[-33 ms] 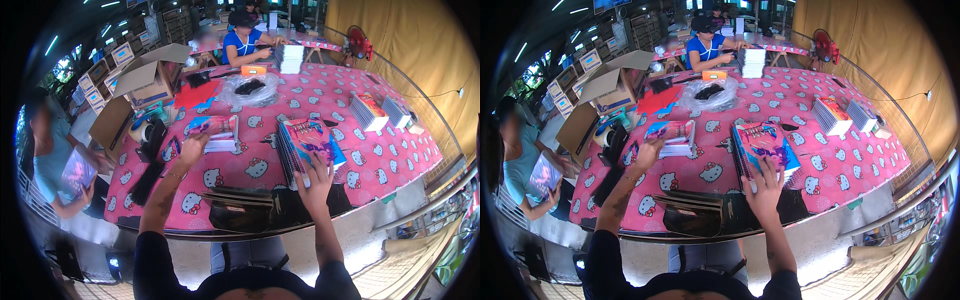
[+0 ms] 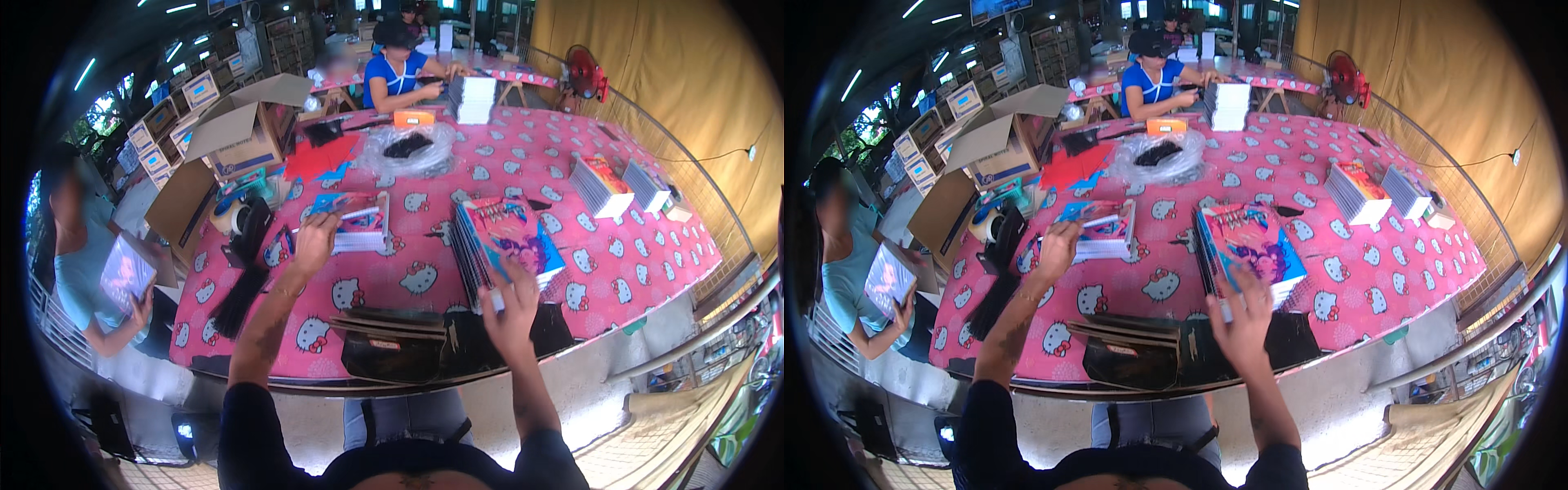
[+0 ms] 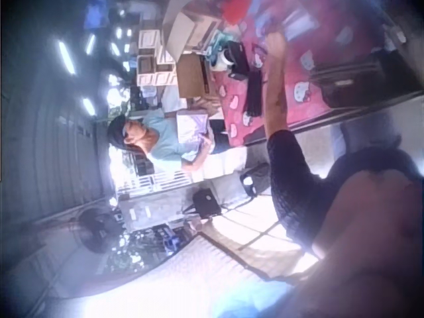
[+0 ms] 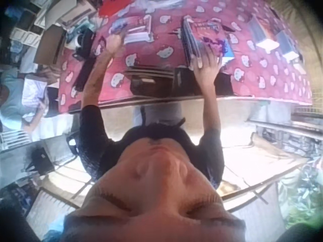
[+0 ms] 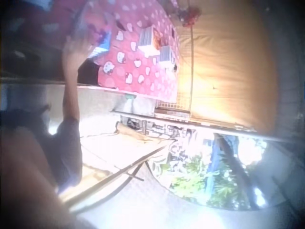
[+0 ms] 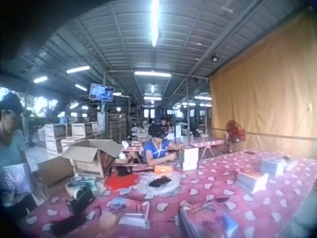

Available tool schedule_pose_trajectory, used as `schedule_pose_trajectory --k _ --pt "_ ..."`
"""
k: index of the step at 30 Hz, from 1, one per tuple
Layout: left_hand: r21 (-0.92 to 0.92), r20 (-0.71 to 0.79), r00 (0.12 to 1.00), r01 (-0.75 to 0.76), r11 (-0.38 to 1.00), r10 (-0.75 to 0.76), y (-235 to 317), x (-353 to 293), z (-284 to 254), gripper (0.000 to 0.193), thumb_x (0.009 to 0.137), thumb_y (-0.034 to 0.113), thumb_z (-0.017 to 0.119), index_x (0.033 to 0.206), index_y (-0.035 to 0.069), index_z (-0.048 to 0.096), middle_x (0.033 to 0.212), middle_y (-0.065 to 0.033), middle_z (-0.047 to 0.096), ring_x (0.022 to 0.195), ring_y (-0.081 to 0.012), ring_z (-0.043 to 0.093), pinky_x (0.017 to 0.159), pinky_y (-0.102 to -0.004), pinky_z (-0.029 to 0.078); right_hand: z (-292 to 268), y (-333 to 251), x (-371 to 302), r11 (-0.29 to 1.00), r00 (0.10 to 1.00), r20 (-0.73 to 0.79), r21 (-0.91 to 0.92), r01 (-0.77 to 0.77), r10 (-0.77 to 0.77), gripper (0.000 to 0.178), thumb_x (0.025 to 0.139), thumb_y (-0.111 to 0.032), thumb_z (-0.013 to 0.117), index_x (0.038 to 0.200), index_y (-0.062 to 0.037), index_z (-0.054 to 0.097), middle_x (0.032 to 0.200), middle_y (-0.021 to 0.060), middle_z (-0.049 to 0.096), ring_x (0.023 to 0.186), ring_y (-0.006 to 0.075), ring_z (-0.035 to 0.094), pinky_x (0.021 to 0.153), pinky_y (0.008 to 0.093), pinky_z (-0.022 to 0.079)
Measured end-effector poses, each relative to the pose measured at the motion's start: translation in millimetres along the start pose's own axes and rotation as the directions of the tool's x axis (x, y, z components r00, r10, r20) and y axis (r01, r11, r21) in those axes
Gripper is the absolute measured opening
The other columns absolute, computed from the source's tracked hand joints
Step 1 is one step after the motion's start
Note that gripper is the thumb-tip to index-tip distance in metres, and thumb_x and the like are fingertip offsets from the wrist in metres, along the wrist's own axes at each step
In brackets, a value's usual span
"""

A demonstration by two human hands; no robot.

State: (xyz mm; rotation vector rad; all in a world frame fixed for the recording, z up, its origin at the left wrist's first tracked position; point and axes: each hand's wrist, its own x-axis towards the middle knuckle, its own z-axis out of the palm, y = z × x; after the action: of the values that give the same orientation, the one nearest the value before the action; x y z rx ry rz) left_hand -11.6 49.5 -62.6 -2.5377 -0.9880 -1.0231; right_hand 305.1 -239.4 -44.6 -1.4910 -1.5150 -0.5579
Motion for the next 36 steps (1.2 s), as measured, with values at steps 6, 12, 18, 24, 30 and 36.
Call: schedule_pose_trajectory --k 6,12,18,24,30,36 --pt "-0.305 -0.122 0.941 -0.338 0.890 0.316 158 41 -134 0.027 0.082 0.002 0.065 0.109 0.002 0.069 0.083 -0.0107 0.060 0.075 -0.0281 0.059 0.069 -0.0401 0.037 20 -41 -5 0.598 0.939 0.286 0.725 -0.343 0.193 0.071 0.090 -0.004 0.074 0.150 0.0011 0.037 0.131 0.0174 0.061 0.121 0.0243 0.061 0.105 0.0370 0.046" --pt "-0.299 0.010 0.938 -0.328 0.896 0.346 194 20 -164 0.032 0.084 0.008 0.071 0.117 0.007 0.068 0.080 -0.0042 0.056 0.071 -0.0204 0.057 0.072 -0.0368 0.036 28 -39 -66 0.315 0.816 0.490 0.757 -0.573 0.308 0.025 0.095 -0.002 0.069 0.119 0.0032 0.065 0.107 0.0077 0.072 0.100 0.0120 0.066 0.092 0.0302 0.051" --pt "-0.276 0.074 0.916 -0.361 0.891 0.394 201 18 -172 0.036 0.079 0.009 0.071 0.114 0.004 0.066 0.086 -0.0061 0.059 0.082 -0.0216 0.062 0.074 -0.0372 0.039 16 -43 -68 0.355 0.777 0.532 0.693 -0.628 0.335 0.024 0.095 -0.002 0.069 0.118 0.0039 0.066 0.108 0.0086 0.073 0.098 0.0114 0.066 0.091 0.0295 0.052" --pt "-0.295 0.062 0.909 -0.378 0.877 0.413 206 13 -161 0.033 0.083 0.011 0.072 0.115 0.007 0.068 0.083 -0.0028 0.057 0.078 -0.0196 0.059 0.073 -0.0361 0.037 9 -45 -69 0.372 0.760 0.548 0.663 -0.650 0.350 0.026 0.095 -0.003 0.070 0.119 0.0040 0.065 0.117 0.0107 0.067 0.107 0.0172 0.066 0.097 0.0328 0.052" --pt "-0.169 0.196 0.925 -0.294 0.941 0.325 196 -44 -137 0.041 0.088 0.017 0.071 0.126 0.007 0.064 0.110 -0.0100 0.064 0.107 -0.0248 0.062 0.093 -0.0395 0.041 20 -52 -72 0.352 0.825 0.514 0.746 -0.565 0.235 0.053 0.092 -0.004 0.072 0.140 0.0011 0.049 0.128 0.0134 0.059 0.123 0.0208 0.058 0.106 0.0346 0.045" --pt "-0.373 0.128 0.865 0.496 0.784 -0.486 150 -184 -53 0.049 0.109 0.031 0.038 0.144 -0.002 0.051 0.148 -0.0239 0.050 0.140 -0.0301 0.045 0.116 -0.0427 0.033 46 -81 -77 0.341 0.822 0.477 0.751 -0.566 0.313 0.059 0.094 -0.012 0.071 0.145 0.0001 0.044 0.128 0.0120 0.059 0.121 0.0190 0.056 0.107 0.0350 0.042"
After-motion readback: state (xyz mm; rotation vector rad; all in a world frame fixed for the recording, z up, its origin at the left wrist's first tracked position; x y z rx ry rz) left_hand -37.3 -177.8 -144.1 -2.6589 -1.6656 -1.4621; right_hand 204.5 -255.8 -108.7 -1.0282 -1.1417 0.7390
